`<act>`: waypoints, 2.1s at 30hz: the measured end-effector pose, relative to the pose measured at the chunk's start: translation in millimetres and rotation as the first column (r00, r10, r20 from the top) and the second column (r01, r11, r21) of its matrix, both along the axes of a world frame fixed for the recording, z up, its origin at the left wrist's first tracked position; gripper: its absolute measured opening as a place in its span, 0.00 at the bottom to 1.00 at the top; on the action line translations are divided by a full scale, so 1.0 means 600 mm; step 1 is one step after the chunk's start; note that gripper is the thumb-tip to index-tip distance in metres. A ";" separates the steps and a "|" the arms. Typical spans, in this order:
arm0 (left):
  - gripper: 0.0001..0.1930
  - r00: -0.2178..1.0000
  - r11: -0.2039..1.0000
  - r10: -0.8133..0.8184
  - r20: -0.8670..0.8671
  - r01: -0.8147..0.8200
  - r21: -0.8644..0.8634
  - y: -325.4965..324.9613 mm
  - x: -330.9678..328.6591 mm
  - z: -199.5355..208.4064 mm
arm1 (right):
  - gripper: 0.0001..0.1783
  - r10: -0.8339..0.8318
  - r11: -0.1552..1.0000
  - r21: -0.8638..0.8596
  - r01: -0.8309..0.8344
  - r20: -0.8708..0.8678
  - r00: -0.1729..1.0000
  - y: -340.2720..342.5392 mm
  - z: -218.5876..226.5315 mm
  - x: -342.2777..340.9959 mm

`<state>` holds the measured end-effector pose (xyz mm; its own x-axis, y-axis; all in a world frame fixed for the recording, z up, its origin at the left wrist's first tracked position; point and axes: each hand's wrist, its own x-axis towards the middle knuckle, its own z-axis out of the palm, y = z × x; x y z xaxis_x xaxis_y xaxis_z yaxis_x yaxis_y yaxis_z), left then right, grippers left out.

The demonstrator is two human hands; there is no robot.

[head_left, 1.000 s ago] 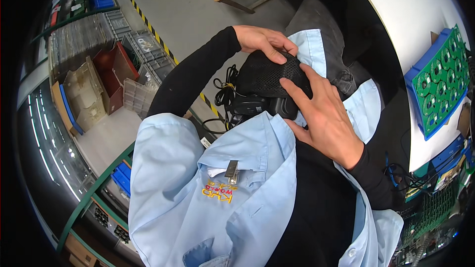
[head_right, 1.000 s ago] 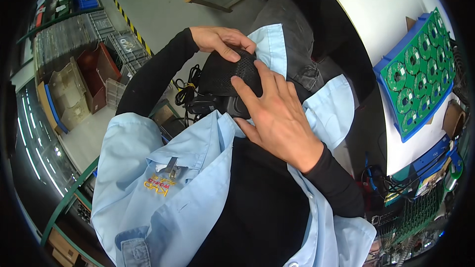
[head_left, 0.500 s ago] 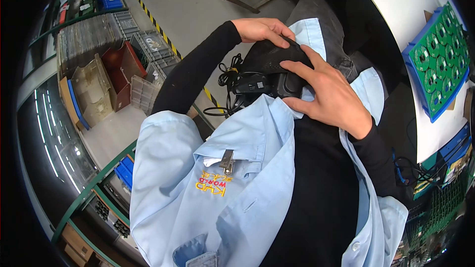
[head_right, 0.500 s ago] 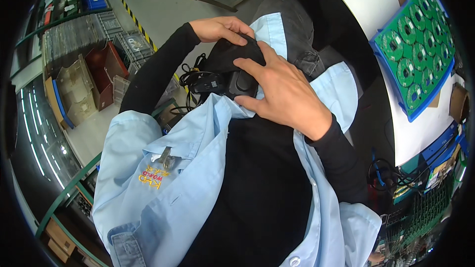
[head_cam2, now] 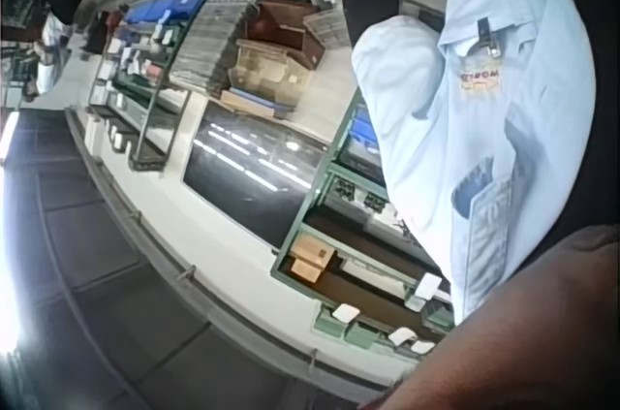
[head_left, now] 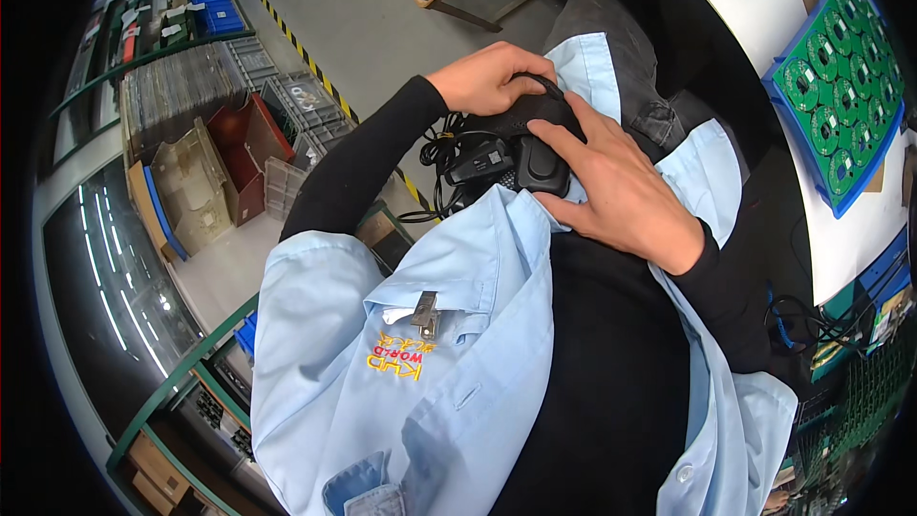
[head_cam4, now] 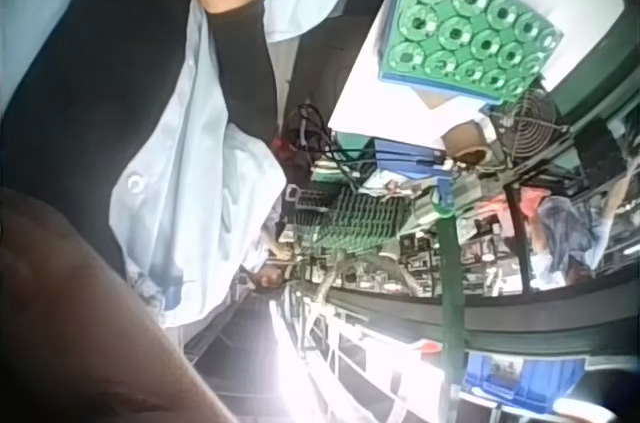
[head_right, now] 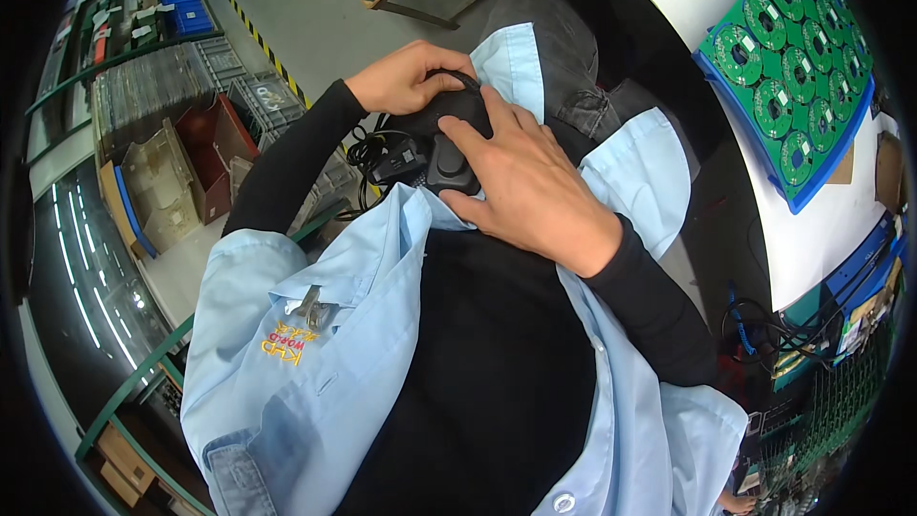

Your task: The person inserts electronic components into a circuit board panel by hand, picks up a fallen black device from the floor, and fastens a waist strap device.

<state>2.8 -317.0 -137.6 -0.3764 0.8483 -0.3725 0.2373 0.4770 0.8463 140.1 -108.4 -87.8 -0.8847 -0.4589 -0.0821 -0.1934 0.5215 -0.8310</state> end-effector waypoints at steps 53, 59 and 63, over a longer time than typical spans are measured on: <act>0.10 0.973 0.971 -0.197 -0.121 0.176 -0.163 -0.042 0.001 0.097 | 0.29 0.381 0.924 0.088 -0.371 -0.245 0.892 -0.014 -0.004 -0.081; 0.10 0.976 0.981 -0.171 -0.133 0.156 -0.118 -0.048 0.007 0.096 | 0.31 0.331 0.934 0.162 -0.318 -0.055 0.942 -0.012 0.004 -0.058; 0.10 0.972 0.978 -0.186 -0.142 0.169 -0.126 -0.051 0.009 0.095 | 0.27 0.249 0.961 0.170 -0.219 -0.178 0.952 -0.029 0.003 -0.056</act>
<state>8.0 -347.4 -80.7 -0.2832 0.8627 -0.4190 0.4489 0.5053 0.7370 106.6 -126.0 -85.8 -0.7591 -0.6510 -0.0005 -0.4756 0.5551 -0.6824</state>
